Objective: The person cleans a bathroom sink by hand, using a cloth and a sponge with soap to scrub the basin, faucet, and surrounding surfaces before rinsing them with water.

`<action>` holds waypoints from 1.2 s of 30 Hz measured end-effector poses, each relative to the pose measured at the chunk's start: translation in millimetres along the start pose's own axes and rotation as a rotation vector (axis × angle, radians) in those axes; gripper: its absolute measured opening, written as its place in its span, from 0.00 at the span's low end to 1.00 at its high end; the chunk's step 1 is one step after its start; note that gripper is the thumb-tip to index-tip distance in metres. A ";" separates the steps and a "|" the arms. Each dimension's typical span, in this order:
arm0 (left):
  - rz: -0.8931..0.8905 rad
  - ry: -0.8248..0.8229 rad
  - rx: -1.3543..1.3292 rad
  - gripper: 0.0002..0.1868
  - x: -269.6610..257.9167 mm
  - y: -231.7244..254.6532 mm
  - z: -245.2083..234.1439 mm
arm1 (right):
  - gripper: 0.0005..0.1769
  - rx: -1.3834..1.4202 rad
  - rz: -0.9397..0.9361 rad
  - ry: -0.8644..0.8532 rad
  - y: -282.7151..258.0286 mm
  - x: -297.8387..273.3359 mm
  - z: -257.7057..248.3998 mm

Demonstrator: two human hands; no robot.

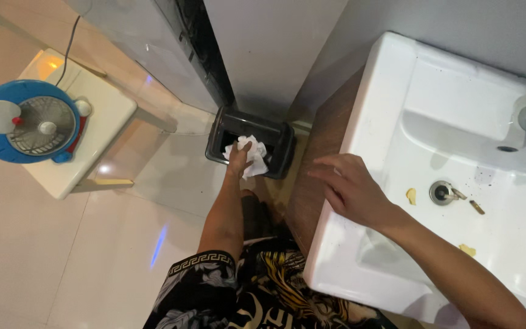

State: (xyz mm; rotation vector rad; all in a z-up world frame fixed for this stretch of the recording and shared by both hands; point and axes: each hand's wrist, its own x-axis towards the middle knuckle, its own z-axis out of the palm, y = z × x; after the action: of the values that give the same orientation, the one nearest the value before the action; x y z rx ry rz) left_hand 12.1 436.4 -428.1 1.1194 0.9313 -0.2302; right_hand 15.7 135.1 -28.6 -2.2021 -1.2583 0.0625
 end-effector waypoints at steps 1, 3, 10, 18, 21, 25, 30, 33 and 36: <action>-0.051 0.002 -0.039 0.49 3.3 -5.5 -1.4 | 0.20 -0.002 0.001 0.002 0.2 -0.5 0.1; -0.043 -0.013 -0.066 0.47 12.2 -18.0 1.2 | 0.19 -0.003 -0.002 -0.009 1.5 -0.8 0.5; 0.021 0.010 0.213 0.34 40.9 -53.9 12.0 | 0.19 -0.025 0.017 -0.004 4.7 0.4 3.4; 0.742 -0.159 1.294 0.23 40.0 -24.4 -3.1 | 0.19 -0.042 -0.002 0.026 0.6 5.5 1.3; 0.844 -0.174 1.165 0.30 26.2 -10.2 -17.1 | 0.18 -0.005 -0.011 0.035 -1.7 7.3 -2.1; 1.019 0.024 1.049 0.26 -16.3 17.4 -27.3 | 0.19 -0.026 0.015 0.133 -3.0 -1.2 -3.2; 0.903 -0.021 0.686 0.12 -119.3 103.4 32.3 | 0.14 -0.083 0.188 0.425 -2.7 -40.0 -18.2; 1.002 -0.107 0.558 0.07 -190.6 168.3 93.9 | 0.12 -0.016 0.500 0.351 22.0 -103.8 -50.4; 1.202 -0.157 0.491 0.05 -271.4 208.3 154.0 | 0.07 -0.139 0.754 0.217 64.1 -188.6 -86.4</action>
State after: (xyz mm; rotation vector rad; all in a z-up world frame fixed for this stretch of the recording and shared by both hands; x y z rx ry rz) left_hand 47.5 326.1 -71.2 1.8942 -0.0622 0.4627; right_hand -11.0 -80.3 -36.5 -2.6014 -0.2772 0.0301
